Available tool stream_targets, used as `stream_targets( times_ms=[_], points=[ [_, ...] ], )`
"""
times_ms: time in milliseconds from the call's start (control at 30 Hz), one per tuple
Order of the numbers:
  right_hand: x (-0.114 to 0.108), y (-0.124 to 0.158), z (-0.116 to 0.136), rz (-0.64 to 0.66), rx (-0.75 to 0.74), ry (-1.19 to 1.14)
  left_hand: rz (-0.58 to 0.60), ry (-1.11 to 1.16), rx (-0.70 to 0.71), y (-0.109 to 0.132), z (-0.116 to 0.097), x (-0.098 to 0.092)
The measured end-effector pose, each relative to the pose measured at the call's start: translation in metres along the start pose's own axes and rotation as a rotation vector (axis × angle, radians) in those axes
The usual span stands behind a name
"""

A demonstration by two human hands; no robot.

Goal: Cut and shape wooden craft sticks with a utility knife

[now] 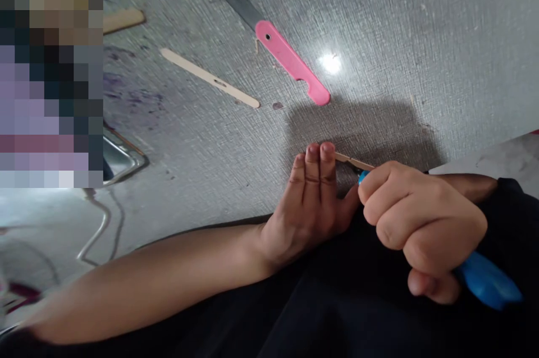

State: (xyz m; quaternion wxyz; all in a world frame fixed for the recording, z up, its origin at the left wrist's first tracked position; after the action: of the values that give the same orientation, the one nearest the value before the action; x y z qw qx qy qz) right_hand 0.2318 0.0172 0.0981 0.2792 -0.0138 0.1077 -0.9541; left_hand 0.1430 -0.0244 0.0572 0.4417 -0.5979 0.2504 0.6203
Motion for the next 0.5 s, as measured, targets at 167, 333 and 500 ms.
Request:
stream_targets(
  times_ms=[167, 333, 500],
  points=[
    [-0.013, -0.015, -0.003, -0.239, 0.01, -0.184, -0.048, 0.066, -0.055, 0.005, 0.0, 0.005],
    [0.003, -0.046, -0.01, -0.008, 0.176, 0.018, -0.048, 0.013, -0.087, 0.008, -0.008, 0.018],
    [-0.002, -0.067, -0.023, -0.085, 0.165, -0.005, -0.007, 0.069, -0.157, 0.005, -0.008, 0.032]
  ],
)
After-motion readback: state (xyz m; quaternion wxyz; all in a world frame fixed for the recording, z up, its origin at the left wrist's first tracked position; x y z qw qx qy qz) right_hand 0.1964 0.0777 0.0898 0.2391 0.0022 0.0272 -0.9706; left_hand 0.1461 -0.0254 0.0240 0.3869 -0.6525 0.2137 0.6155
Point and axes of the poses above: each hand's wrist, its own y-axis away from the middle knuckle, its own x-axis out of the palm, z = x × y, the point moved 10 cm from there along -y, towards the middle knuckle, and after that the axes turned 7 degrees about x, right-handed, at the moved point
